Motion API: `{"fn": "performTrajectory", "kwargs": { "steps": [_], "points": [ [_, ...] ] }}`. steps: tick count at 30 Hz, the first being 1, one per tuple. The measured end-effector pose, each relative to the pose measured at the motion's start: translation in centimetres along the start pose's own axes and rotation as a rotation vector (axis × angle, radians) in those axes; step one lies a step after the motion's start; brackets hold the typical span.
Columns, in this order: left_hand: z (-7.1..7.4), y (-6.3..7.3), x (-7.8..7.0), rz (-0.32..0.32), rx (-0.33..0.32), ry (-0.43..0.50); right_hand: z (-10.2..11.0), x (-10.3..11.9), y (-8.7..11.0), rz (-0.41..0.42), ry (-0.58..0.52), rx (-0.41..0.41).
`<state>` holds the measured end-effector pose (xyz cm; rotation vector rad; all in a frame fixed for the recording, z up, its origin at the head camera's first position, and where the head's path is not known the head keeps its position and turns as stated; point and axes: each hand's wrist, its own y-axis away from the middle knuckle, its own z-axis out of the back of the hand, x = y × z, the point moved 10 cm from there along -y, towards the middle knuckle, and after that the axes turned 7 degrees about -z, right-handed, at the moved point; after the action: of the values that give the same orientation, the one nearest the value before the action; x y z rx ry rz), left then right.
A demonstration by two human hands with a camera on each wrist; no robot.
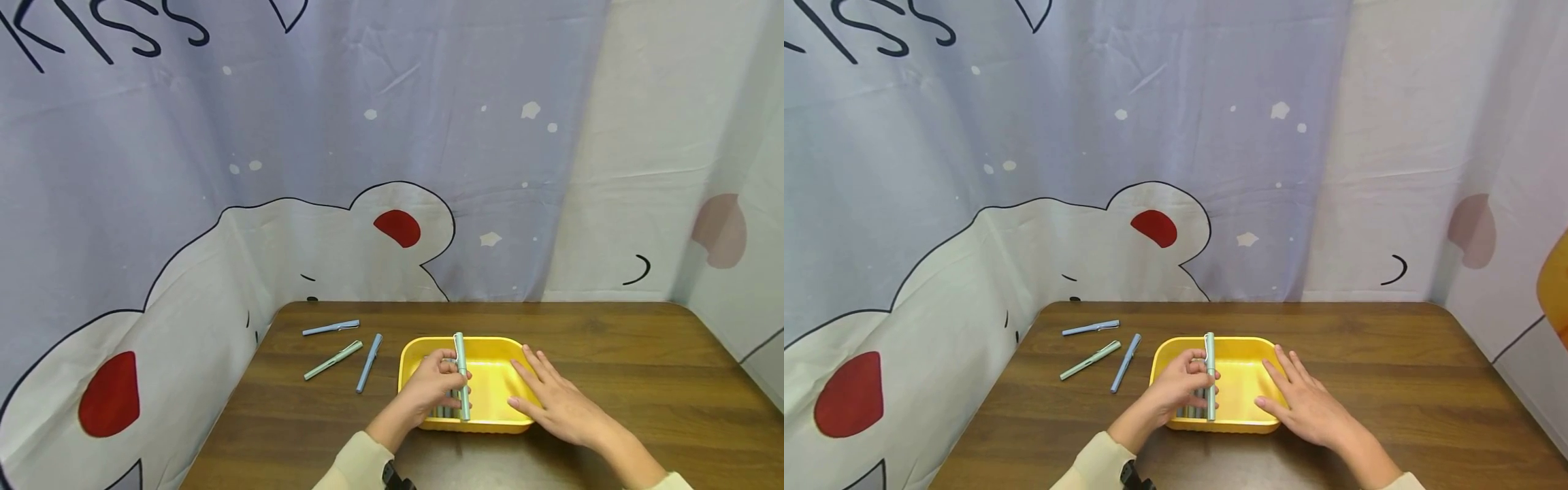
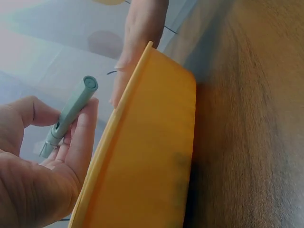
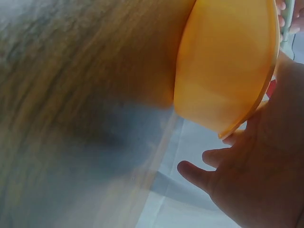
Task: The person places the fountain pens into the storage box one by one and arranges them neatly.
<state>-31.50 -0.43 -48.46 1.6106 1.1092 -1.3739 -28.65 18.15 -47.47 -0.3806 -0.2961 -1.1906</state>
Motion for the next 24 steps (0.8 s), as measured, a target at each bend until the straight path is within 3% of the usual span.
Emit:
{"fn": "performTrajectory", "kwargs": {
  "steps": [7,16,24],
  "points": [
    [-0.9,-0.7,0.7,0.036,-0.033,-0.060,-0.2,-0.3,0.1,-0.001,-0.019,0.015],
    [-2.4,-1.9,1.8,0.112,-0.040,-0.198,0.0,-0.1,0.2,0.029,0.091,-0.043],
    [-3.8,-3.0,3.3,0.180,-0.058,-0.249,0.0,0.1,0.2,0.034,0.135,-0.057]
  ]
}}
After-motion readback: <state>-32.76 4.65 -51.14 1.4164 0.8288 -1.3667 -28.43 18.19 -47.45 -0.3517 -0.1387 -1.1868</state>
